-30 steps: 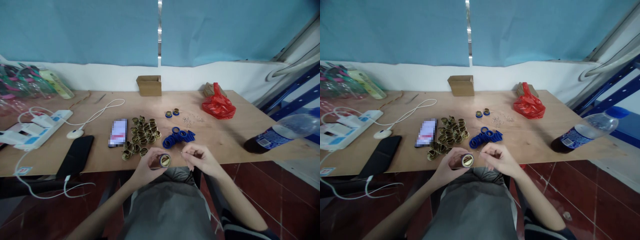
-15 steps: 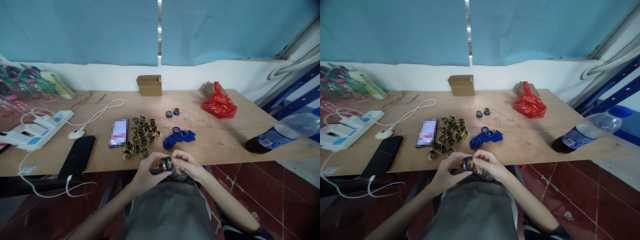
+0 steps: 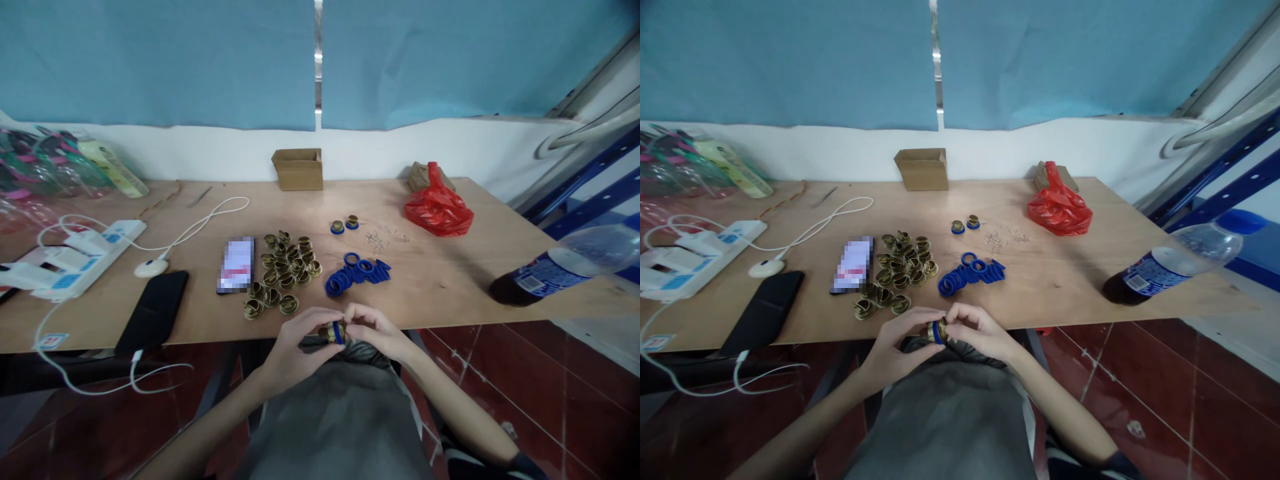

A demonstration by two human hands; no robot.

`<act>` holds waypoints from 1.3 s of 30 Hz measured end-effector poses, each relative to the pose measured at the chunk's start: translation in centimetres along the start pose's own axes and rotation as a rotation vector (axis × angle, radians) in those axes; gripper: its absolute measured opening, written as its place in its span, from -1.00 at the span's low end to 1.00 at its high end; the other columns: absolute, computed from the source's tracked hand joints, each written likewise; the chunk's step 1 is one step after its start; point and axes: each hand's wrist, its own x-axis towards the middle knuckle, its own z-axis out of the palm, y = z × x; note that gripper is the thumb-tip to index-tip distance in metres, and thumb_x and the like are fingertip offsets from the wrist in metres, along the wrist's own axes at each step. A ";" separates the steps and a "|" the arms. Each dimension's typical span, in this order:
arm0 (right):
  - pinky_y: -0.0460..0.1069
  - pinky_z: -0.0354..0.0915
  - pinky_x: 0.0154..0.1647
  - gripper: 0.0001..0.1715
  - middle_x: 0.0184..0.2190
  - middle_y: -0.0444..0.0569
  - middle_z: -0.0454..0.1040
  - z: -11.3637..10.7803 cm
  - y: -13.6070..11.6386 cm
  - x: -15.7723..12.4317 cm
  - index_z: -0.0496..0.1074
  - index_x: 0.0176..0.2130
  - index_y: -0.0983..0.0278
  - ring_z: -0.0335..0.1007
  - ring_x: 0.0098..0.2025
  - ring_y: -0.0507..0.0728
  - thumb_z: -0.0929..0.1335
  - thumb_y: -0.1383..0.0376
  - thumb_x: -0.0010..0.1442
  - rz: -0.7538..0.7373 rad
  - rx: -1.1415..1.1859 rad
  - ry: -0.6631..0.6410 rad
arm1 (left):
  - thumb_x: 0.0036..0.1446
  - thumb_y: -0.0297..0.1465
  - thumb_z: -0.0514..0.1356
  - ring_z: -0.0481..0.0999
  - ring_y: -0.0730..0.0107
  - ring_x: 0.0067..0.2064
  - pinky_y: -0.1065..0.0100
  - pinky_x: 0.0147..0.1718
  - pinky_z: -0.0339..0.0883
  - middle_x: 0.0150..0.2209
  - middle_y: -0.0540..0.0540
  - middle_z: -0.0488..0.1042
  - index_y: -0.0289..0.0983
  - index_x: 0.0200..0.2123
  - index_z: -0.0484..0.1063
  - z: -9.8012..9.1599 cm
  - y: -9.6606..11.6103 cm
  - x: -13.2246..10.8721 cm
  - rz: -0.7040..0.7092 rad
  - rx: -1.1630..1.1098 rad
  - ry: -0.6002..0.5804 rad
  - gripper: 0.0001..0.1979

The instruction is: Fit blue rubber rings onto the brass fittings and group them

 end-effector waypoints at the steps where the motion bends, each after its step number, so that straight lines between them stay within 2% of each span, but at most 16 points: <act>1: -0.08 0.16 -0.31 -0.58 -0.45 -0.21 0.33 0.0 0.0 0.0 0.36 -0.32 0.26 0.20 -0.41 -0.01 0.45 -0.01 0.27 -0.016 -0.005 -0.012 | 0.10 -0.51 0.39 0.65 0.22 -0.06 0.23 -0.06 0.56 -0.07 -0.13 0.63 -0.15 0.04 0.52 0.0 0.1 0.1 0.028 0.000 -0.002 -0.58; 6: -0.07 0.16 -0.30 -0.57 -0.47 -0.20 0.30 0.1 0.0 0.0 0.35 -0.34 0.27 0.18 -0.40 0.01 0.38 -0.01 0.35 -0.061 -0.033 -0.042 | 0.11 -0.52 0.39 0.65 0.21 -0.04 0.22 -0.04 0.56 -0.06 -0.15 0.63 -0.16 0.04 0.52 -0.1 0.3 0.1 0.062 -0.004 -0.008 -0.58; 12: -0.08 0.09 -0.37 -0.51 -0.45 -0.20 0.22 0.6 -0.4 -0.1 0.28 -0.39 0.25 0.10 -0.42 0.00 0.38 -0.06 0.32 -0.078 -0.167 -0.002 | 0.14 -0.50 0.38 0.64 0.21 -0.01 0.22 -0.02 0.56 -0.03 -0.16 0.62 -0.17 0.05 0.50 -0.1 0.2 -0.2 0.089 0.021 -0.005 -0.60; 15: -0.07 0.10 -0.37 -0.54 -0.45 -0.19 0.21 0.7 -0.3 -0.2 0.23 -0.41 0.23 0.11 -0.41 0.01 0.37 -0.01 0.34 -0.164 -0.277 0.013 | 0.15 -0.50 0.36 0.65 0.20 0.00 0.19 0.00 0.56 -0.03 -0.17 0.62 -0.18 0.05 0.48 -0.2 0.3 -0.1 0.086 0.034 0.005 -0.61; 18: -0.06 0.12 -0.36 -0.63 -0.47 -0.19 0.22 0.9 -0.2 -0.4 0.22 -0.42 0.22 0.14 -0.43 0.02 0.35 0.13 0.36 -0.282 -0.455 0.039 | 0.16 -0.49 0.35 0.65 0.18 0.02 0.18 0.01 0.56 -0.01 -0.18 0.62 -0.18 0.05 0.46 -0.1 0.5 -0.1 0.092 0.055 0.015 -0.62; 22: -0.05 0.12 -0.37 -0.74 -0.50 -0.21 0.19 1.4 -0.3 -0.5 0.24 -0.39 0.20 0.15 -0.44 0.04 0.34 0.29 0.34 -0.478 -0.749 0.069 | 0.16 -0.48 0.36 0.65 0.17 0.04 0.20 0.01 0.57 0.01 -0.20 0.62 -0.19 0.03 0.43 0.1 0.1 -0.4 0.155 0.089 0.040 -0.62; 26: -0.02 0.19 -0.35 -0.79 -0.49 -0.17 0.27 1.9 -0.7 -0.6 0.26 -0.34 0.20 0.19 -0.42 0.07 0.30 0.35 0.38 -0.641 -0.947 0.079 | 0.23 -0.54 0.28 0.62 0.17 0.11 0.17 0.07 0.56 0.06 -0.24 0.59 -0.20 0.03 0.40 0.2 -0.6 -0.8 0.230 0.149 0.037 -0.67; 33: 0.02 0.37 -0.30 -0.78 -0.46 -0.08 0.32 2.4 -1.3 -0.9 0.27 -0.33 0.23 0.23 -0.34 0.12 0.27 0.43 0.39 -0.735 -1.149 0.098 | 0.29 -0.65 0.12 0.50 0.19 0.24 0.16 0.23 0.46 0.18 -0.28 0.50 -0.28 0.32 0.22 -0.2 -0.8 -0.9 0.334 0.295 -0.045 -0.44; 39: 0.06 0.43 -0.24 -0.76 -0.45 -0.06 0.33 2.6 -0.8 -1.0 0.32 -0.34 0.24 0.27 -0.32 0.13 0.27 0.43 0.39 -0.748 -1.260 0.108 | 0.29 -0.67 0.11 0.50 0.17 0.23 0.13 0.22 0.49 0.17 -0.28 0.50 -0.29 0.31 0.26 -0.2 -0.9 -0.8 0.412 0.329 -0.020 -0.46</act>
